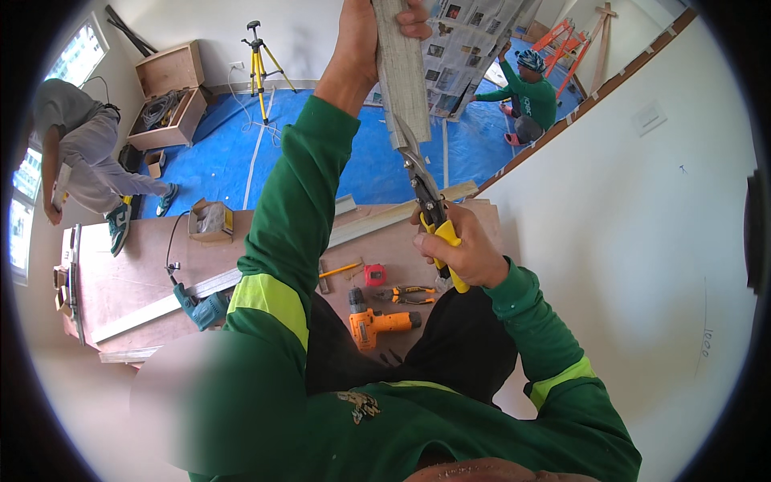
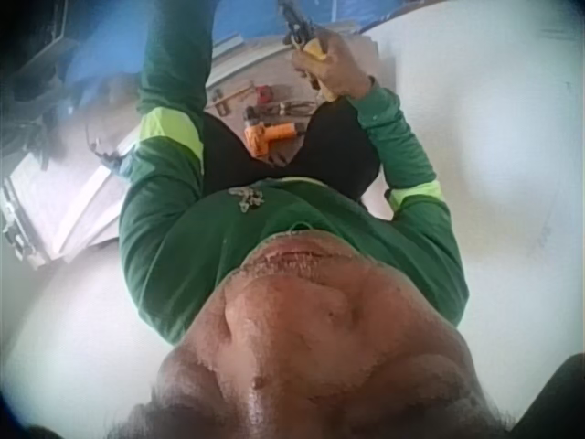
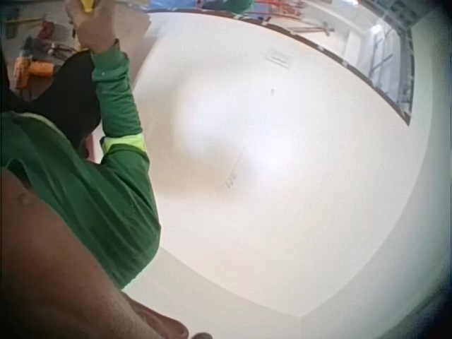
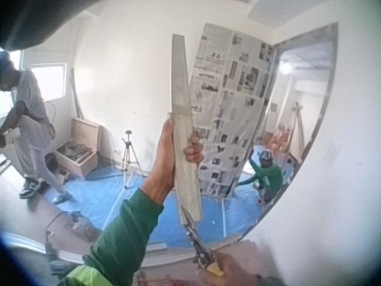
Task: The person measures a metal strip against the ceiling, marks it with a pencil, and then cuts it to length using tin snips. The cut piece is set aside on the floor.
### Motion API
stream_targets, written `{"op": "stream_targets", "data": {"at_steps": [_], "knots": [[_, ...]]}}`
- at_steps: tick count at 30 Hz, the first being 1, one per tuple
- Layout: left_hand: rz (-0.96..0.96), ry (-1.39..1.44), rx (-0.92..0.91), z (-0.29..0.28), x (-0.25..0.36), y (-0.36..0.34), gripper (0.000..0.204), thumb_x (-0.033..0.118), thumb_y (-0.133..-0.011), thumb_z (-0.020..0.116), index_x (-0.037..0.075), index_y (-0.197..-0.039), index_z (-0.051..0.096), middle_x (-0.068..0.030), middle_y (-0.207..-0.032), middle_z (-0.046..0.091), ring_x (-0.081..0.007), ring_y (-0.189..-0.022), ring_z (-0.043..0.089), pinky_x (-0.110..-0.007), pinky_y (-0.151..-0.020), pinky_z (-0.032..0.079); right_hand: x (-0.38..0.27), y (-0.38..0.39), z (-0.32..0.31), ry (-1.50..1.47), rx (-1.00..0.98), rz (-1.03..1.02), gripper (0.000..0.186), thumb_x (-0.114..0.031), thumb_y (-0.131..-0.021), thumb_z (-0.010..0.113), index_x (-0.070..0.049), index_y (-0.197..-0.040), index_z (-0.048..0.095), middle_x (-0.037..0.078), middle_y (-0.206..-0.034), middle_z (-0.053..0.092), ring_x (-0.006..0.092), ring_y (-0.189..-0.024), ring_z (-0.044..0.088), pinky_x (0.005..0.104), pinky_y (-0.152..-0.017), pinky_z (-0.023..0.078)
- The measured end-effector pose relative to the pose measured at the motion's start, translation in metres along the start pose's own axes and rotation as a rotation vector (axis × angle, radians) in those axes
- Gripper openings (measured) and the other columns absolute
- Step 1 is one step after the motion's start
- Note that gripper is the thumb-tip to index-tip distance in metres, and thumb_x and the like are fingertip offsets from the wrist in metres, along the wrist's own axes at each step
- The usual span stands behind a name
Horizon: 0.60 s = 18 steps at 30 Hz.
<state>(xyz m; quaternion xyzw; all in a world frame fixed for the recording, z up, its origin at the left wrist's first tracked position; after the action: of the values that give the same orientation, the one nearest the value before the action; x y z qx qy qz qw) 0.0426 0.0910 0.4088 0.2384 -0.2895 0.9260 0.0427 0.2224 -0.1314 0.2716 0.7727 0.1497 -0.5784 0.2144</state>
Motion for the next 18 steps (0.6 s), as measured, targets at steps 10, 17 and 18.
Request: {"op": "stream_targets", "data": {"at_steps": [10,17,18], "knots": [[-0.096,-0.332,-0.047,0.018,-0.012,0.013,0.07,0.076,-0.108,0.045,0.008,-0.111,0.058,-0.001,-0.083,0.054,-0.0095,-0.06,0.044,-0.027,-0.056,0.04,0.006,-0.002,0.003,-0.008,-0.074,0.072,0.033,-0.02,-0.099,0.074,-0.001,-0.124,0.064,0.003,-0.085,0.064,0.0116,-0.071,0.065,0.0296,-0.065,0.054],[-0.066,-0.251,-0.018,0.028,0.001,0.009,0.068,0.075,-0.107,0.047,0.009,-0.113,0.06,-0.0008,-0.083,0.056,-0.0086,-0.06,0.046,-0.026,-0.054,0.041,0.0,-0.002,0.002,-0.03,-0.091,0.037,0.039,-0.025,-0.101,0.073,0.001,-0.13,0.064,0.005,-0.096,0.069,0.0146,-0.083,0.069,0.0331,-0.079,0.058],[-0.084,-0.226,-0.024,0.027,0.0,0.009,0.068,0.075,-0.107,0.048,0.009,-0.113,0.06,-0.0007,-0.083,0.057,-0.0085,-0.06,0.046,-0.026,-0.054,0.041,0.0,-0.001,0.003,-0.072,-0.115,0.046,0.039,-0.024,-0.101,0.073,0.0,-0.13,0.064,0.005,-0.095,0.069,0.0146,-0.083,0.069,0.0332,-0.079,0.058]]}}
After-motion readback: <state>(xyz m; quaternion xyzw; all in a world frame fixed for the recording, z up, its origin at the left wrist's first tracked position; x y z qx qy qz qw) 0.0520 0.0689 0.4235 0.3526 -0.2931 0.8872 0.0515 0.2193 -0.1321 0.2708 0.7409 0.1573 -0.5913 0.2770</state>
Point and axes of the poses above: each hand's wrist, its own y-axis away from the middle knuckle, its own z-axis out of the palm, x = y × z, the point moved 6 cm from there along -y, towards the middle knuckle
